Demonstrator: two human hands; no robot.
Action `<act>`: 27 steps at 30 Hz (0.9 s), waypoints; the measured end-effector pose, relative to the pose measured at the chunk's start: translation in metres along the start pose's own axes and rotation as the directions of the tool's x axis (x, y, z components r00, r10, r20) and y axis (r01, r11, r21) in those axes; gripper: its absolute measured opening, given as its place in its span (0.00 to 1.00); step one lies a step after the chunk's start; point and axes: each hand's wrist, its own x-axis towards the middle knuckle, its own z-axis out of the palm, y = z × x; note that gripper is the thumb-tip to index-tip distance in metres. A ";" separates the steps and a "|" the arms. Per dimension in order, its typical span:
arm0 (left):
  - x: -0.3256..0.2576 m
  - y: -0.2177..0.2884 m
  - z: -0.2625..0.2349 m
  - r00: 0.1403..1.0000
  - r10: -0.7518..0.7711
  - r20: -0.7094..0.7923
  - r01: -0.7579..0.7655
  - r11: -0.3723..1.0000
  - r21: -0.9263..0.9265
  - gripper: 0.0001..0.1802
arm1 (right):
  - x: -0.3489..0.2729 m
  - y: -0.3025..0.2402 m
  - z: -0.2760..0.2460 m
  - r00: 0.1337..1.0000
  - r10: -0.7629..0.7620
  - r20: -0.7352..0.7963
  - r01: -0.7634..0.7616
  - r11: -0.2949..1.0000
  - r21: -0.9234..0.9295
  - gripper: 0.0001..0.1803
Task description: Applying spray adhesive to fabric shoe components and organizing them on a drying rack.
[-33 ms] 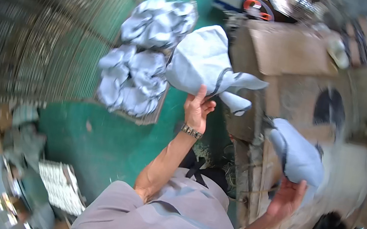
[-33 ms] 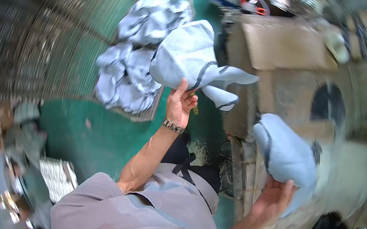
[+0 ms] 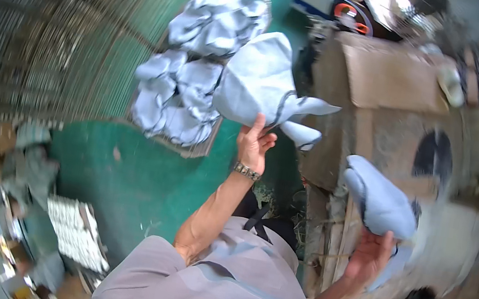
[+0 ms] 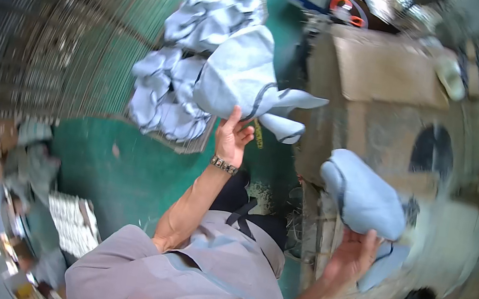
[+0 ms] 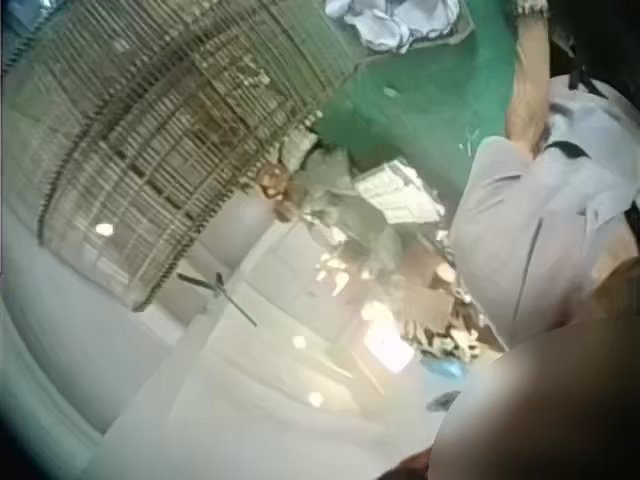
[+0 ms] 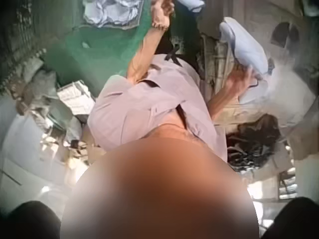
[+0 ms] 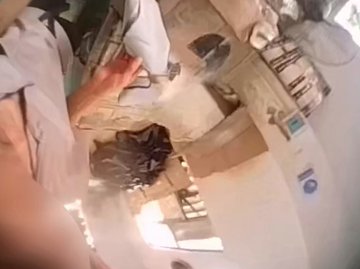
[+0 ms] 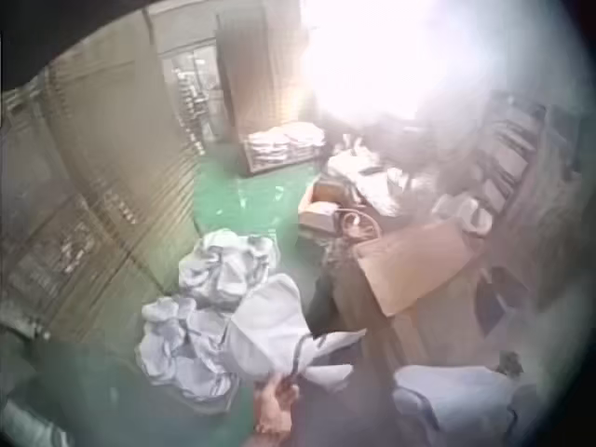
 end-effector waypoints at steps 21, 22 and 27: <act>0.141 0.264 -0.272 0.667 0.398 -0.630 -0.735 0.490 -0.468 0.22 | 0.087 0.368 0.577 0.236 0.590 0.772 -0.370 0.789 -0.490 0.12; 0.157 0.253 -0.273 0.640 0.402 -0.655 -0.758 0.473 -0.450 0.24 | 0.095 0.395 0.586 0.221 0.614 0.758 -0.380 0.770 -0.513 0.13; 0.259 0.163 -0.310 0.633 0.258 -0.730 -0.751 0.435 -0.497 0.23 | 0.152 0.542 0.572 0.132 0.787 0.603 -0.343 0.607 -0.717 0.09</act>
